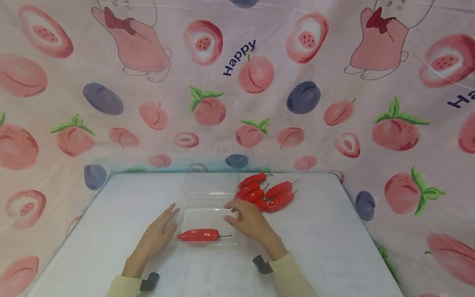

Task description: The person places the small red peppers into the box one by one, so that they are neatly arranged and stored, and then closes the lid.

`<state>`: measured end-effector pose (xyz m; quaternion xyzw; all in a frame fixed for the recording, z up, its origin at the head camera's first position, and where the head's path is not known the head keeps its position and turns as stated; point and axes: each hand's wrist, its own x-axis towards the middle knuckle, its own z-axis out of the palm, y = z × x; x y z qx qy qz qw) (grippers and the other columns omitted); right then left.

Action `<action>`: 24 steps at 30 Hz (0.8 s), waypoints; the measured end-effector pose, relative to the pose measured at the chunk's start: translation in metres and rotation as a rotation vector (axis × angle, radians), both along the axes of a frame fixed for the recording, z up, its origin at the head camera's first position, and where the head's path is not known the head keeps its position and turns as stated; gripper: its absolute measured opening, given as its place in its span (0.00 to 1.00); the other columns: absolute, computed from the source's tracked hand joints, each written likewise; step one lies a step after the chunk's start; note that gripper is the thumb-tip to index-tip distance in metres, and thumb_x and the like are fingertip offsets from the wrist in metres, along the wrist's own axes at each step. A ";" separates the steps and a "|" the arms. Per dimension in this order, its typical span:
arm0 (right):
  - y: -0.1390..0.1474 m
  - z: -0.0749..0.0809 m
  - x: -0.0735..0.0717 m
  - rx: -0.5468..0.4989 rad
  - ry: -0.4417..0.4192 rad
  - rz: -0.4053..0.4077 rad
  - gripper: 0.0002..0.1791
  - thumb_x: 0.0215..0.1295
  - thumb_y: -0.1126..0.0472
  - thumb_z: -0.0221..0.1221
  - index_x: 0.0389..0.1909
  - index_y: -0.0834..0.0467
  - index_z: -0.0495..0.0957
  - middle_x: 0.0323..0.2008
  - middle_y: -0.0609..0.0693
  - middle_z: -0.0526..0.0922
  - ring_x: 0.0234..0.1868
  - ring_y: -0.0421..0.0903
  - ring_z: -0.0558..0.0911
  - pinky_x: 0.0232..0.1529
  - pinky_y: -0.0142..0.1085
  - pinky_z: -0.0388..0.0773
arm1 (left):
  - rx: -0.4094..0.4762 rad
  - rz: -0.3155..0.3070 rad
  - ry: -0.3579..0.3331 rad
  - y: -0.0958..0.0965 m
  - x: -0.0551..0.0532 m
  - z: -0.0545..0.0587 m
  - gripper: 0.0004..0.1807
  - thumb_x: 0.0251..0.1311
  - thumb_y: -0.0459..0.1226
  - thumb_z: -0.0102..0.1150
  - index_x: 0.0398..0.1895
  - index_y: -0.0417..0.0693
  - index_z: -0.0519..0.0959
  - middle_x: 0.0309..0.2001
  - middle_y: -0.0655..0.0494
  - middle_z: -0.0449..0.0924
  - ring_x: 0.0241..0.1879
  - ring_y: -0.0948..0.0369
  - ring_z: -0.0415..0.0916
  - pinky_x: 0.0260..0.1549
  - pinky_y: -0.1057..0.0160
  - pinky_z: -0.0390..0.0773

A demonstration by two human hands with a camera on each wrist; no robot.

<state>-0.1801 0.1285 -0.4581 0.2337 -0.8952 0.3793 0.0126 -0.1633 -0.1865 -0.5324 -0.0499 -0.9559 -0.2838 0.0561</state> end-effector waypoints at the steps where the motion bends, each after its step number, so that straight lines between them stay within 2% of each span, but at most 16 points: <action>1: 0.002 0.000 0.000 -0.003 -0.001 -0.007 0.19 0.60 0.55 0.67 0.53 0.50 0.80 0.48 0.45 0.84 0.50 0.50 0.83 0.49 0.45 0.85 | 0.001 0.000 0.002 0.000 0.000 0.000 0.29 0.66 0.43 0.57 0.71 0.54 0.68 0.76 0.55 0.59 0.72 0.47 0.63 0.61 0.39 0.72; 6: 0.014 -0.004 -0.002 -0.013 -0.025 -0.036 0.19 0.61 0.55 0.67 0.54 0.48 0.80 0.53 0.46 0.83 0.55 0.50 0.81 0.55 0.49 0.82 | -0.001 -0.002 0.001 0.000 0.001 0.002 0.29 0.66 0.44 0.57 0.71 0.55 0.68 0.76 0.55 0.58 0.72 0.48 0.63 0.61 0.39 0.72; 12: 0.027 -0.008 -0.004 -0.019 -0.009 -0.049 0.18 0.60 0.55 0.68 0.51 0.42 0.80 0.51 0.44 0.84 0.55 0.49 0.80 0.54 0.48 0.83 | -0.003 -0.007 -0.002 -0.001 0.001 0.002 0.30 0.66 0.45 0.57 0.71 0.55 0.68 0.76 0.56 0.58 0.72 0.48 0.63 0.61 0.39 0.72; 18: 0.038 -0.012 -0.007 -0.009 -0.026 -0.075 0.19 0.60 0.57 0.68 0.52 0.47 0.80 0.51 0.50 0.84 0.48 0.50 0.81 0.46 0.46 0.85 | -0.003 -0.006 -0.001 -0.001 0.001 0.002 0.30 0.66 0.45 0.57 0.71 0.55 0.68 0.76 0.56 0.58 0.72 0.48 0.63 0.62 0.40 0.72; 24: 0.050 -0.018 -0.011 -0.014 -0.031 -0.094 0.18 0.60 0.57 0.67 0.52 0.53 0.80 0.51 0.53 0.84 0.52 0.54 0.81 0.51 0.52 0.83 | -0.004 -0.006 -0.001 -0.001 0.001 0.002 0.29 0.67 0.44 0.56 0.71 0.54 0.68 0.76 0.56 0.58 0.72 0.48 0.63 0.62 0.40 0.72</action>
